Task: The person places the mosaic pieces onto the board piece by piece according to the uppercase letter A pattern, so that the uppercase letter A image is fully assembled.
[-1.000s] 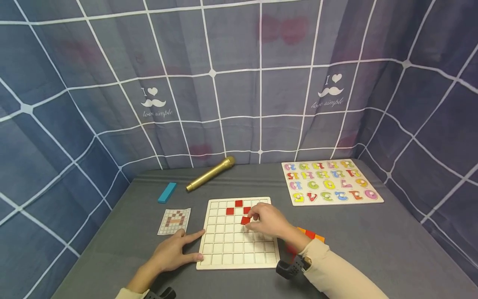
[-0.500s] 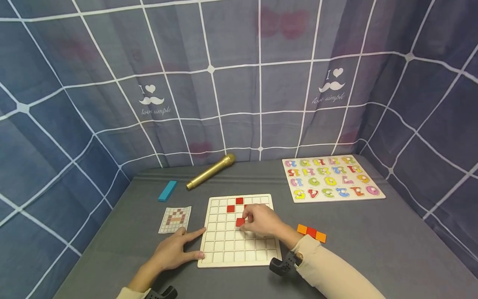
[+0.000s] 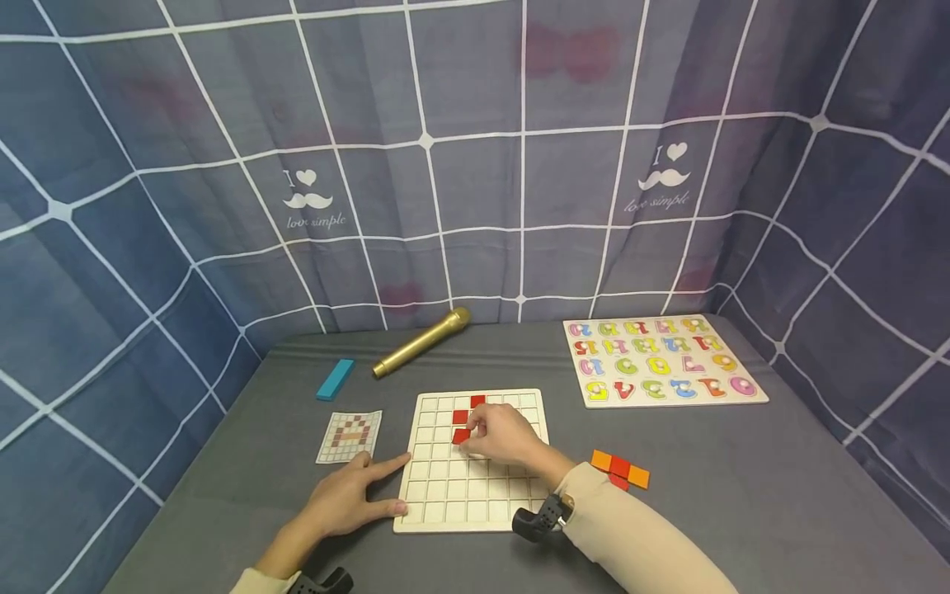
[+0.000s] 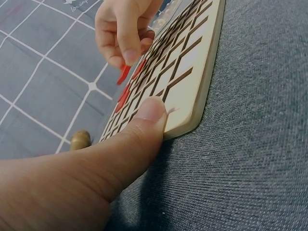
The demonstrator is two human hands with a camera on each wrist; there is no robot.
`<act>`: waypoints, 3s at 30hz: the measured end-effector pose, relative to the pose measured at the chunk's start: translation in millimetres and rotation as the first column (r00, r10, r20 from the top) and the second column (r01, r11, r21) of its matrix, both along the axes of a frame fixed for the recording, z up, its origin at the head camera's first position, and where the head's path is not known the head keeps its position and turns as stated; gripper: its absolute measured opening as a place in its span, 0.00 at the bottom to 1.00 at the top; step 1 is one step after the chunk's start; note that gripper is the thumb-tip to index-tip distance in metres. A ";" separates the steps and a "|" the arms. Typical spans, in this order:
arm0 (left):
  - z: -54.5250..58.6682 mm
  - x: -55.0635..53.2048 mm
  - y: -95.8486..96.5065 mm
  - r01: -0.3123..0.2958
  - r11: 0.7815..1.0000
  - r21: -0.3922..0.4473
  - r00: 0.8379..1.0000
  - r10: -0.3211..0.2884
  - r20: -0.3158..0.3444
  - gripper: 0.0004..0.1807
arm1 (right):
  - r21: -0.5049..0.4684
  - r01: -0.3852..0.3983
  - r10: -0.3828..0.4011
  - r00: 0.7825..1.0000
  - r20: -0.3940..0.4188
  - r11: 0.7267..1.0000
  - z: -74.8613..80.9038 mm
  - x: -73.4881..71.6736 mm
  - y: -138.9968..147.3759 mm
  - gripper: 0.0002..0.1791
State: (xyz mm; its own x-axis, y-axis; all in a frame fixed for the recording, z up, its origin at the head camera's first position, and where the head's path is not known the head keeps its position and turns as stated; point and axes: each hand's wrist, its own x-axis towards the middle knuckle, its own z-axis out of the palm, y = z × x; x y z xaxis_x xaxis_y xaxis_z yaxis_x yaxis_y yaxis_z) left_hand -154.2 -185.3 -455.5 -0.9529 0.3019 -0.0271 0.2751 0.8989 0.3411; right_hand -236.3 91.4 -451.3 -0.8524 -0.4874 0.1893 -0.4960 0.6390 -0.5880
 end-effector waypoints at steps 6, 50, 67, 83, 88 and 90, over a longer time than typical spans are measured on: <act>0.9 1.5 0.4 0.005 1.000 0.009 1.000 -0.005 0.009 0.42 | 0.004 -0.019 0.019 0.999 0.049 1.000 0.7 -2.1 -15.7 0.13; 2.3 1.2 2.0 -0.007 1.000 -0.001 1.000 0.007 -0.009 0.42 | 0.056 0.039 -0.042 0.998 0.053 0.998 -2.9 -6.2 -34.2 0.16; 1.0 0.3 1.5 -0.005 1.000 -0.001 1.000 0.005 -0.022 0.42 | 0.057 0.046 -0.049 0.997 0.058 0.997 -2.9 -6.5 -34.4 0.17; -0.5 0.2 1.0 -0.006 1.000 0.002 1.000 0.006 -0.011 0.42 | 0.063 0.053 -0.057 0.996 0.062 0.997 -5.9 -8.4 -35.7 0.18; -0.1 0.2 1.2 0.000 1.000 0.004 1.000 0.000 -0.007 0.42 | 0.077 0.049 -0.053 0.997 0.052 0.996 -5.7 -8.3 -36.1 0.18; 0.0 0.2 1.1 0.002 1.000 0.004 1.000 -0.002 -0.007 0.42 | 0.081 0.049 -0.054 0.997 0.055 0.996 -5.9 -8.1 -36.4 0.18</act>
